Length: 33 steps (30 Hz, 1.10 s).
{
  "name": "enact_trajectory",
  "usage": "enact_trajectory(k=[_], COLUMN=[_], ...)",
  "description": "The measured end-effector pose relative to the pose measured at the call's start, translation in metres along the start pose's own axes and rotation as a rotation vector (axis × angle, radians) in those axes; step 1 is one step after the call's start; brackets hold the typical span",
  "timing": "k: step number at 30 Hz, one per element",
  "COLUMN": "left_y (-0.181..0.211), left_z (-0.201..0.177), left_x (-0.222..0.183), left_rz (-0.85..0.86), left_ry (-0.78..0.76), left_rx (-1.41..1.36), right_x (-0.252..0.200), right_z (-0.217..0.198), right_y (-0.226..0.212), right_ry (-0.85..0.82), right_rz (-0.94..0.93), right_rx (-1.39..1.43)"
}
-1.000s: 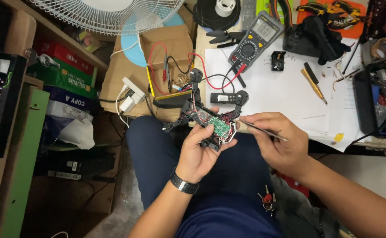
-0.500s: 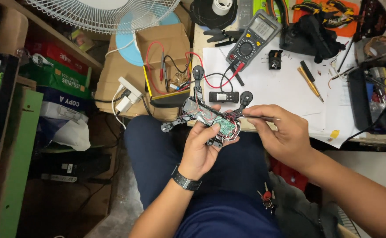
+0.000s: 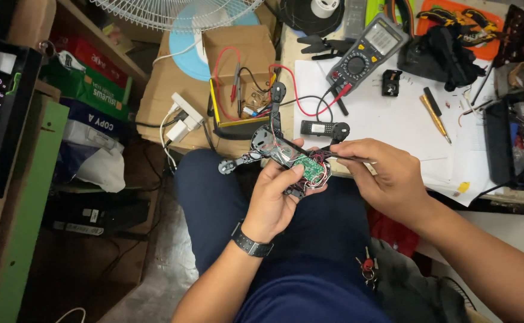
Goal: Assembling a small drone by fitting the circuit board into the frame and snapping the outer shell into place.
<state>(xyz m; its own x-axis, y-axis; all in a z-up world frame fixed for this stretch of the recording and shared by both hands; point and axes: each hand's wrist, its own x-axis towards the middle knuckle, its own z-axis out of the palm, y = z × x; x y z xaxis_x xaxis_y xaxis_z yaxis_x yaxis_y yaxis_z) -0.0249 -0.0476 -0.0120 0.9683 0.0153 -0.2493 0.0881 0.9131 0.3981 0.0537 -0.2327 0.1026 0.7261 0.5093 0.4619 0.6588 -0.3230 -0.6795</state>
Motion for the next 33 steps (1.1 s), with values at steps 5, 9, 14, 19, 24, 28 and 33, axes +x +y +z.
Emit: enact_trajectory(k=[5,9,14,19,24,28,33], left_y=[0.009,0.012,0.013,0.017,0.018,0.019,0.02], left_z=[0.004,0.006,0.007,0.014,0.013,0.014,0.014], left_x=[-0.006,-0.007,-0.009,-0.012,-0.014,-0.014,-0.015], left_rz=[-0.002,0.005,0.008,0.002,-0.012,-0.021,-0.011], left_ry=[0.003,-0.002,-0.001,-0.008,-0.015,-0.018,-0.012], left_rx=[0.024,0.04,0.042,0.037,0.049,0.052,0.064], right_x=[0.005,0.01,0.008,0.011,0.014,0.015,0.013], right_z=[0.0,-0.003,-0.005,-0.009,-0.011,-0.012,-0.013], right_y=[-0.005,-0.009,-0.008,-0.011,-0.015,-0.013,-0.01], right_ry=[-0.046,-0.08,-0.1,-0.097,-0.126,-0.146,-0.151], right_rz=[-0.001,0.005,-0.017,-0.03,-0.055,-0.051,-0.033], right_rx=[0.015,0.001,-0.001,0.01,0.022,0.007,0.004])
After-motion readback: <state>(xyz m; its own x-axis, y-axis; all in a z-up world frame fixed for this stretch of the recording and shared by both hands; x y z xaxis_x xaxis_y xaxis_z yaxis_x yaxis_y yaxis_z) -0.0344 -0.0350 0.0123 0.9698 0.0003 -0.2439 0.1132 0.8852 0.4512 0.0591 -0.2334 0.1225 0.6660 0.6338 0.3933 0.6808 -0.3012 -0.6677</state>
